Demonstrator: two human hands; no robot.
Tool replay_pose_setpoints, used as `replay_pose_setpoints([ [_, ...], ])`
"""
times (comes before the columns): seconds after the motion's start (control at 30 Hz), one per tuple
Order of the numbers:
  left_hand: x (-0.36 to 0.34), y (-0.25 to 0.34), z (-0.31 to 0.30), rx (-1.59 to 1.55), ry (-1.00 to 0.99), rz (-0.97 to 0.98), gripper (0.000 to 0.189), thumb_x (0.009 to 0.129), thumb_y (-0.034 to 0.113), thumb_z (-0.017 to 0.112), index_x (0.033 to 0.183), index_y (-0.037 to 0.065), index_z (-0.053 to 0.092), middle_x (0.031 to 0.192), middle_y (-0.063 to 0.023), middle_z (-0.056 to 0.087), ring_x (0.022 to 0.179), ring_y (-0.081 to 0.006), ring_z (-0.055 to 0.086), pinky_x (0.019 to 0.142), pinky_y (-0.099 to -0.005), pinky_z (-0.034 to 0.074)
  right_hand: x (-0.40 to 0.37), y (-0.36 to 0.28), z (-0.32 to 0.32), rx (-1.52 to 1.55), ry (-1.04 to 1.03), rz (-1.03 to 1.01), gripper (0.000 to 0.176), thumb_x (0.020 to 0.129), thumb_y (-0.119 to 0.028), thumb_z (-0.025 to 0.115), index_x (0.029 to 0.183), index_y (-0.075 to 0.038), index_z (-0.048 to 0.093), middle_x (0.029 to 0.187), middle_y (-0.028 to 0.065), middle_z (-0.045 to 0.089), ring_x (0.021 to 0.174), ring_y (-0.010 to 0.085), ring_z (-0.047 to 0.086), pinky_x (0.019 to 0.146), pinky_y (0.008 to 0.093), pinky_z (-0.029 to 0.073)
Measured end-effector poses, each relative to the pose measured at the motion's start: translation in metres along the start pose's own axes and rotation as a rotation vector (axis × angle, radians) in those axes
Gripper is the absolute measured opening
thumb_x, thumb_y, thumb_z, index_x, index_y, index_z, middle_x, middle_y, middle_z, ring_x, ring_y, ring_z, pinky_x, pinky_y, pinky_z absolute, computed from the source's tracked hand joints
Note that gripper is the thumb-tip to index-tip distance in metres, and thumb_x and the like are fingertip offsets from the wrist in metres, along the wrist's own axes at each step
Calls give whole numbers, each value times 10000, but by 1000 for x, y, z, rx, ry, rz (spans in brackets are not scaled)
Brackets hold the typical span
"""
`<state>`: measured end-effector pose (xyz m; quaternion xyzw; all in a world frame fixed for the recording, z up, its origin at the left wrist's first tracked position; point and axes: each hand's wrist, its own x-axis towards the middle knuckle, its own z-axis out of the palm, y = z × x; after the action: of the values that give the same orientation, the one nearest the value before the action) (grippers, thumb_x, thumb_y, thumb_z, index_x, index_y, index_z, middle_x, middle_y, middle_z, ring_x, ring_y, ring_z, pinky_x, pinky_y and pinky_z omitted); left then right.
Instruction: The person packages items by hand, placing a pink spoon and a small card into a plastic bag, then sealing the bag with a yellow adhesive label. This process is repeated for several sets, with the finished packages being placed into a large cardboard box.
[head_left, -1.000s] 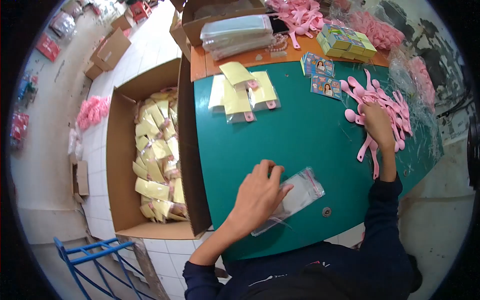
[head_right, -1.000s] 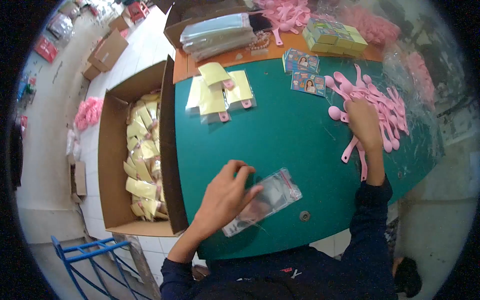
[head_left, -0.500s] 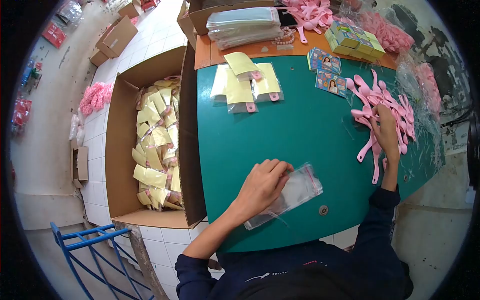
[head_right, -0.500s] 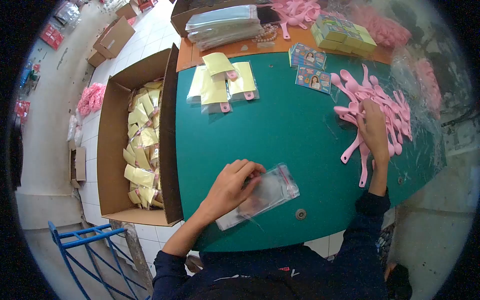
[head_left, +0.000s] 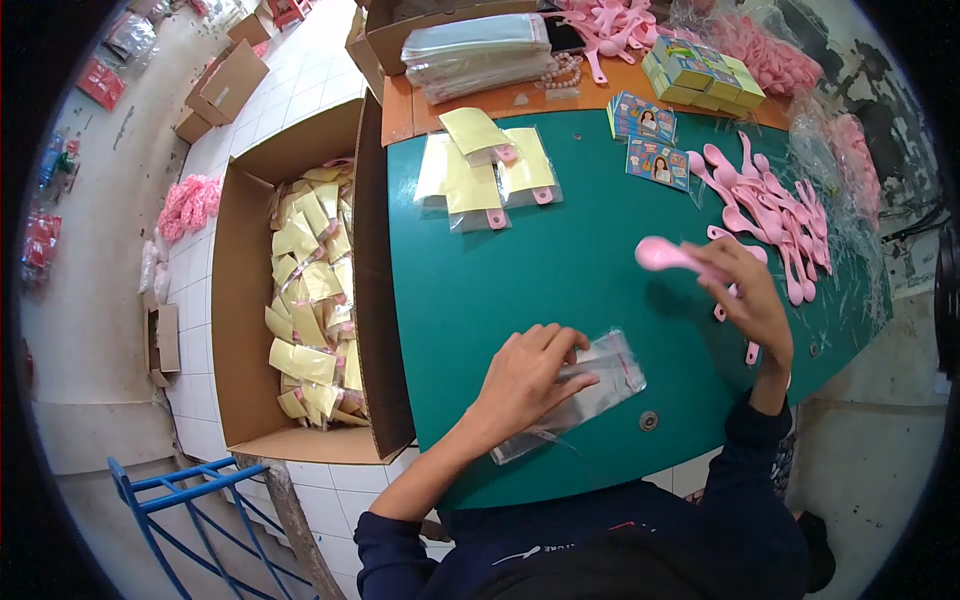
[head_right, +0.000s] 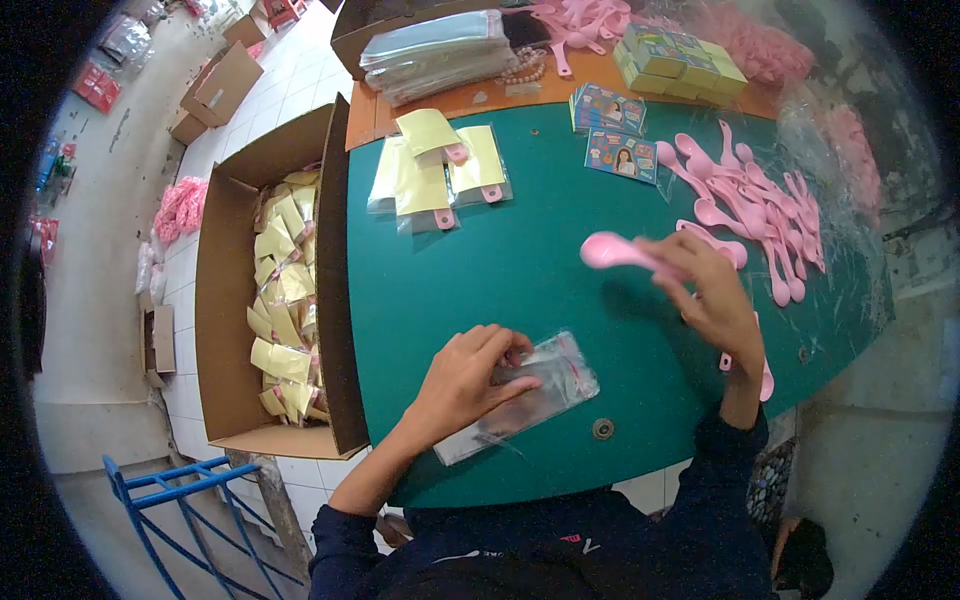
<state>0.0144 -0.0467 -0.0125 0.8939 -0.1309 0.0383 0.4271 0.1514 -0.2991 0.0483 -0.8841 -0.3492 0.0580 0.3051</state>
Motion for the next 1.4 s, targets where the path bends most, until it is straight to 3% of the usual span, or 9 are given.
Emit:
replay_pose_setpoints([
  [0.1,-3,-4,6,101,-21,28,201,781,193,677,916,80,580,796,-49,589,733,-231,576,632,-342,428,2,-14,10,376,-103,73,332,770,20,621,1090,-62,653,906,80,567,855,188,578,731,291,452],
  [0.2,-2,-5,3,40,-1,-2,171,787,172,669,904,84,582,781,-49,610,728,-239,594,648,-350,440,3,-15,11,337,-137,15,334,731,31,665,1047,-74,676,873,35,568,808,153,564,696,288,448],
  [0.4,-2,-6,-3,-61,-43,-101,136,798,133,658,886,68,577,814,-78,643,731,-277,627,637,-369,475,4,-20,17,367,-389,-31,194,807,-59,625,989,-77,689,831,68,571,738,193,569,658,294,445],
  [0.5,0,-2,-11,-149,-112,-146,130,819,93,642,876,37,539,872,-94,669,777,-247,660,667,-333,509,5,-16,24,227,-340,-66,146,834,-73,598,949,-68,687,833,87,582,725,207,580,641,301,445],
  [0.63,0,-5,-23,-617,-61,-273,168,877,53,593,920,21,434,948,-155,681,914,-166,648,788,-286,519,3,-11,30,209,-258,-59,146,822,-66,605,941,-68,690,820,84,578,700,202,576,628,296,437],
  [0.73,0,-5,-30,-765,-6,-335,182,874,32,583,957,30,421,923,-134,691,881,-185,673,740,-280,529,6,-14,29,250,-159,-19,169,818,-33,618,982,-44,655,813,65,585,709,157,579,612,264,449],
  [0.83,0,-4,-29,-737,35,-405,314,847,37,635,1068,31,413,907,-149,689,880,-171,662,769,-286,528,4,-25,39,686,205,167,274,806,21,634,1062,-24,544,817,61,590,723,123,584,604,229,471],
  [0.97,4,-3,-27,-792,43,-425,400,823,18,660,1145,20,423,916,-150,682,891,-168,654,769,-289,535,4,-41,49,743,370,118,422,789,64,655,1089,-50,381,830,99,592,706,131,595,608,229,496],
  [1.4,2,0,-20,-900,-25,-380,398,856,64,634,1206,3,456,1106,-154,619,1003,-184,608,856,-297,506,1,-60,72,687,277,-20,332,803,30,667,1034,16,429,839,107,603,771,143,623,682,256,517],
])
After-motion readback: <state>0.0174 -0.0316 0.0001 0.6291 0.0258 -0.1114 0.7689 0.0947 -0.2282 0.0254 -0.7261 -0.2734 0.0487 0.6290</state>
